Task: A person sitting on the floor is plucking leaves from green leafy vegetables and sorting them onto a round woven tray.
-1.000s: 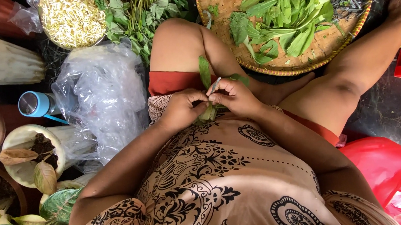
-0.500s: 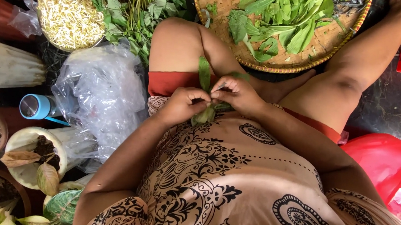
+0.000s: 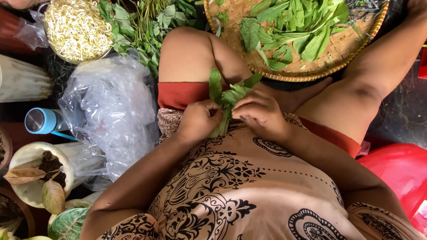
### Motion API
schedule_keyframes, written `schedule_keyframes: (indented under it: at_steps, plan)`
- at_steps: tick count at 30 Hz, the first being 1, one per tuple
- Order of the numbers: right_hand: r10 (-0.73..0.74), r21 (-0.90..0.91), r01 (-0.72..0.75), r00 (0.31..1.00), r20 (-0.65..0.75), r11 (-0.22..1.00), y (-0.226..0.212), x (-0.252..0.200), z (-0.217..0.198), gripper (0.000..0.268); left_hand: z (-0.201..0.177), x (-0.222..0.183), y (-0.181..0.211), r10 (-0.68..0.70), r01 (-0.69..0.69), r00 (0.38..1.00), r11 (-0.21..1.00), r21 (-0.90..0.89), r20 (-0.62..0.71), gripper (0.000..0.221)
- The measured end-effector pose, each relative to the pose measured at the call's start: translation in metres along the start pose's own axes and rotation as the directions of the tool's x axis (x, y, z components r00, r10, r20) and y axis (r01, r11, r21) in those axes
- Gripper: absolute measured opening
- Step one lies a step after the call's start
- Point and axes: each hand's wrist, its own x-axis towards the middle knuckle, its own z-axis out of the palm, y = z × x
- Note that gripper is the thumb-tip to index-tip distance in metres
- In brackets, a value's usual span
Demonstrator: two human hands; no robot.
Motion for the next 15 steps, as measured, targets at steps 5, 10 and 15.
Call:
schedule_keyframes:
  at_steps: [5, 10, 15]
  plan:
    - [-0.018, -0.265, 0.037, 0.997, 0.076, 0.963, -0.009, 0.041, 0.000, 0.011, -0.011, -0.004, 0.009, 0.184, -0.182, 0.979, 0.983, -0.028, 0.092, 0.014]
    - [0.056, -0.191, -0.027, 0.988, 0.145, 0.981, 0.002, 0.049, 0.015, 0.009, -0.012, -0.007, -0.001, 0.274, -0.254, 0.958, 0.947, -0.196, 0.082, 0.010]
    - [0.307, -0.279, -0.230, 0.911, 0.274, 0.932, -0.019, 0.059, -0.004, 0.025, -0.011, -0.009, -0.003, 0.077, -0.038, 0.992, 0.938, -0.345, 0.100, 0.017]
